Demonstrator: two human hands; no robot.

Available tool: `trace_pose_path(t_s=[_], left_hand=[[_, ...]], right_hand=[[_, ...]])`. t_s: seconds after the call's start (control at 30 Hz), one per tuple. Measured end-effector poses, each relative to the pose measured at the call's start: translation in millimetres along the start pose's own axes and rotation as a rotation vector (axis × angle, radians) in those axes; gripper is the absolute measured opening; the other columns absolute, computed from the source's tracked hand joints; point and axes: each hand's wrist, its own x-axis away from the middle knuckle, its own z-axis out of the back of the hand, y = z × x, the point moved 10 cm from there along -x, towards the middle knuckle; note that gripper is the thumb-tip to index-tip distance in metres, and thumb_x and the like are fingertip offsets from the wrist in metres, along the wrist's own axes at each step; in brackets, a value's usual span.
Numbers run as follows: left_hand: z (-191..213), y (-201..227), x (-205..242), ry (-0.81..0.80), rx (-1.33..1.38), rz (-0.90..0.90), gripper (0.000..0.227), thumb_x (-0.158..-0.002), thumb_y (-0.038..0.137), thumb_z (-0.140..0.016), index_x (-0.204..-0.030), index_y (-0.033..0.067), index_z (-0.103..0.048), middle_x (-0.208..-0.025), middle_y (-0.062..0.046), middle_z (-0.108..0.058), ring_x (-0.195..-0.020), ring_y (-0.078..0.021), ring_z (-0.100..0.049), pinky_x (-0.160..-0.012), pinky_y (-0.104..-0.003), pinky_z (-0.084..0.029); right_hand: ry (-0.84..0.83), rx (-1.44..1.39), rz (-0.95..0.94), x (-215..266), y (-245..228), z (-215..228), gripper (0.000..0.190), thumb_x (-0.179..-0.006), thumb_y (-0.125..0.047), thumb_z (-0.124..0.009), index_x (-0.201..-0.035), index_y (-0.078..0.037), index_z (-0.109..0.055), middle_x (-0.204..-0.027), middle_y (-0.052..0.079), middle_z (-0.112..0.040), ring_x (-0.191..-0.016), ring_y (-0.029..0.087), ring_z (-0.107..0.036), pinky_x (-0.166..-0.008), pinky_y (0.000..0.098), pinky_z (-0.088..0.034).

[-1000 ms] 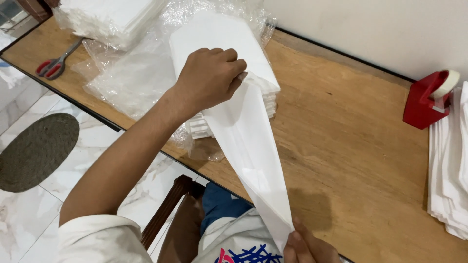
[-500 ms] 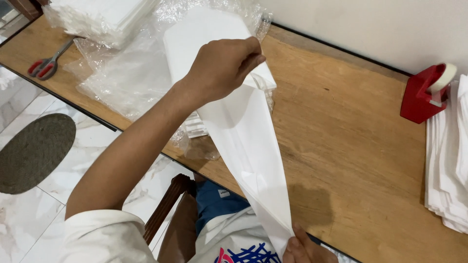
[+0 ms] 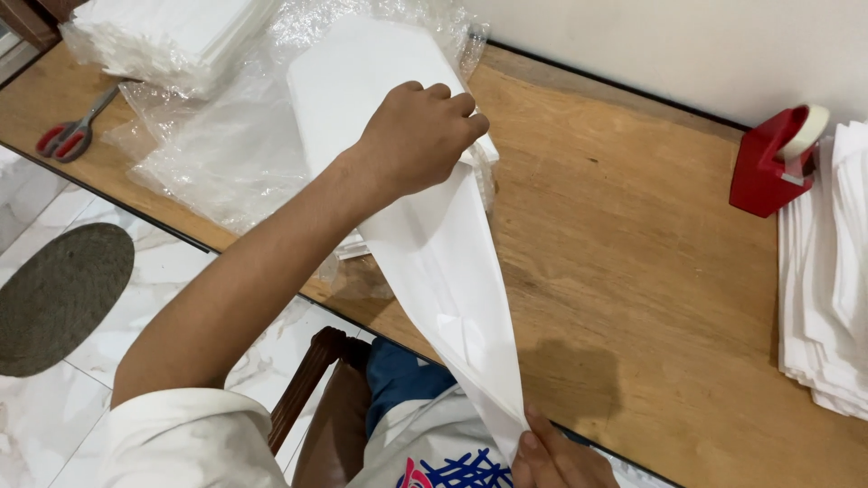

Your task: The person folds white plastic shopping bags one by one on a wooden table, aligning the handles and stacking them into a neat pile. The person repeats this process multiple times, creating a growing stack of folded bags.

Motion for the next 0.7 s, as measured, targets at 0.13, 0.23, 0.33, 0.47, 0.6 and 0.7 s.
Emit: trace_pose_path(t_s=[0.13,0.23,0.33,0.47,0.6,0.7], left_hand=[[-2.3,-5.2,2.8,-0.118,0.285,0.102,0.010,-0.072,0.013,-0.051,-0.080,0.0145,-0.056,-0.072,0.001,-0.055,-0.063,-0.0228,-0.053,-0.040,-0.034,-0.039],[-0.6,-5.3,9.0,-0.139,0.349,0.127,0.007,-0.072,0.012,-0.047,-0.074,0.0135,-0.054,-0.069,0.001,-0.052,-0.062,-0.0232,-0.052,-0.038,-0.035,-0.038],[15.5,-7.9,20.5,-0.052,0.334,0.155,0.003,-0.074,0.015,-0.052,-0.072,0.0126,-0.052,-0.069,0.000,-0.051,-0.060,-0.0223,-0.050,-0.041,-0.034,-0.037],[49.8,-29.2,60.9,-0.065,0.354,0.402,0.034,-0.084,0.037,-0.054,-0.097,0.0064,-0.048,-0.080,-0.010,-0.043,-0.069,-0.0248,-0.043,-0.042,-0.034,-0.039],[35.2,-50.1,124.0,-0.398,0.444,0.769,0.061,-0.081,0.053,-0.043,-0.121,0.0066,-0.034,-0.080,-0.015,-0.056,-0.063,-0.0378,-0.056,-0.047,-0.048,-0.044],[-2.9,-39.6,157.5,-0.648,0.842,0.953,0.059,-0.075,0.042,-0.048,-0.125,0.0163,-0.032,-0.065,-0.008,-0.061,-0.067,-0.0276,-0.058,-0.058,-0.039,-0.041]], right_hand=[[-0.051,-0.044,-0.241,-37.5,23.5,-0.7,0.014,-0.080,-0.007,-0.049,-0.094,-0.005,-0.049,-0.092,0.014,-0.061,-0.065,0.017,-0.062,-0.049,0.0262,-0.046],[-0.115,-0.058,-0.235,-44.9,25.3,-9.5,0.011,-0.078,-0.003,-0.054,-0.087,0.001,-0.052,-0.094,0.017,-0.060,-0.059,0.016,-0.059,-0.045,0.0237,-0.043],[-0.076,-0.069,-0.414,-30.1,37.2,-16.0,0.011,-0.074,-0.004,-0.057,-0.085,-0.005,-0.057,-0.093,0.012,-0.062,-0.051,0.015,-0.056,-0.047,0.0239,-0.044],[-0.105,0.032,-0.506,-8.1,48.0,-16.9,0.017,-0.073,-0.004,-0.059,-0.087,-0.014,-0.057,-0.096,0.005,-0.063,-0.049,0.015,-0.052,-0.050,0.0244,-0.045],[-0.047,-0.163,-0.481,-1.3,57.9,-22.4,0.016,-0.076,-0.009,-0.059,-0.091,-0.014,-0.057,-0.095,0.013,-0.061,-0.059,0.016,-0.060,-0.051,0.0225,-0.048],[-0.071,-0.512,-0.499,-11.4,62.5,-28.4,0.028,-0.068,-0.004,-0.065,-0.095,-0.006,-0.056,-0.102,0.022,-0.056,-0.086,0.028,-0.064,-0.071,0.0276,-0.056]])
